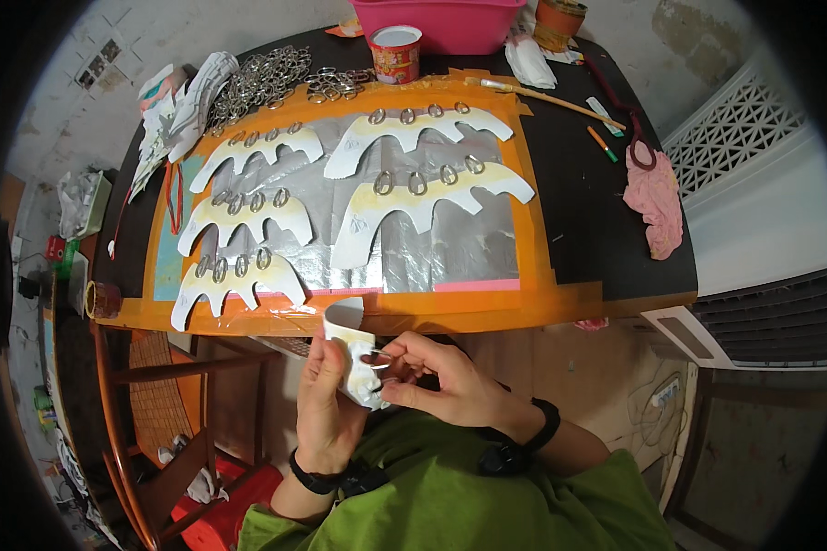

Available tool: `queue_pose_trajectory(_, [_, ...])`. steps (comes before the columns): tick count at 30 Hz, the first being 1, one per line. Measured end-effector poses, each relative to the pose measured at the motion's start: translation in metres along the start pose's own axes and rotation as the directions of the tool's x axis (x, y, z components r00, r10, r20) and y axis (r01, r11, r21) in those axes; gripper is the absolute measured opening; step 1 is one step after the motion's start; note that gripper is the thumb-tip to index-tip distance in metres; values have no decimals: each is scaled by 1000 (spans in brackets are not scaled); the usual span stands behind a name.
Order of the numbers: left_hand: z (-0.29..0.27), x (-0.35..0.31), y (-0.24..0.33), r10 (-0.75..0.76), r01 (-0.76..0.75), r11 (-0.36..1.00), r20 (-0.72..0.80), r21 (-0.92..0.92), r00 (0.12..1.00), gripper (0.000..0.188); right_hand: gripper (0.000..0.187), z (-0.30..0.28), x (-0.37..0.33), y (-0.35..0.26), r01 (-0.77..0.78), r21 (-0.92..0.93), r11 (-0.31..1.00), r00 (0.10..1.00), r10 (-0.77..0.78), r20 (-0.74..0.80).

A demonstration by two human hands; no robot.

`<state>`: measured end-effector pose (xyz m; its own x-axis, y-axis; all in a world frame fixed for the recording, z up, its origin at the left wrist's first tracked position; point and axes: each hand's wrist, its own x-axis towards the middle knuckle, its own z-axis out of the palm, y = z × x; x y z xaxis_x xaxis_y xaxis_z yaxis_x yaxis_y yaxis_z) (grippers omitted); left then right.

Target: Manually attaching small metal hooks to pre-cut white shoe upper patterns on a workstation.

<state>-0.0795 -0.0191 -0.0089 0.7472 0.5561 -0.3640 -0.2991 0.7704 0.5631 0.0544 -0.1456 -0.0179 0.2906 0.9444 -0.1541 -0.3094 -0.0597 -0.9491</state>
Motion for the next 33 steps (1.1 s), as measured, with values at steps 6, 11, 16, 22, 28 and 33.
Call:
queue_pose_trajectory(6, [-9, -3, 7, -19, 17, 996, 22, 83, 1000, 63, 19, 0, 0, -2, -80, -93, 992, 995, 73, -71])
queue_pose_trajectory(11, [-12, -3, 4, 28, -27, 984, -2, 176, 1000, 60, 21, -4, -3, -6, -80, 55, 995, 993, 84, -82])
queue_pose_trajectory(16, [-11, -3, 2, 90, -88, 985, -1, 149, 996, 59, 22, -3, -5, -3, -115, 52, 992, 987, 120, -105])
queue_pose_trajectory(22, [-10, -5, 3, 97, -97, 960, 13, 262, 995, 64, 14, 2, -9, -2, -21, -165, 986, 990, -2, -139])
queue_pose_trajectory(28, [-10, -7, 5, 94, -97, 919, 26, 383, 995, 71, 14, 8, -8, -7, 157, -475, 866, 957, -253, -144])
queue_pose_trajectory(33, [-14, -6, 2, 134, -150, 896, 68, 418, 989, 69, 15, 12, -10, -8, 214, -557, 802, 930, -341, -135])
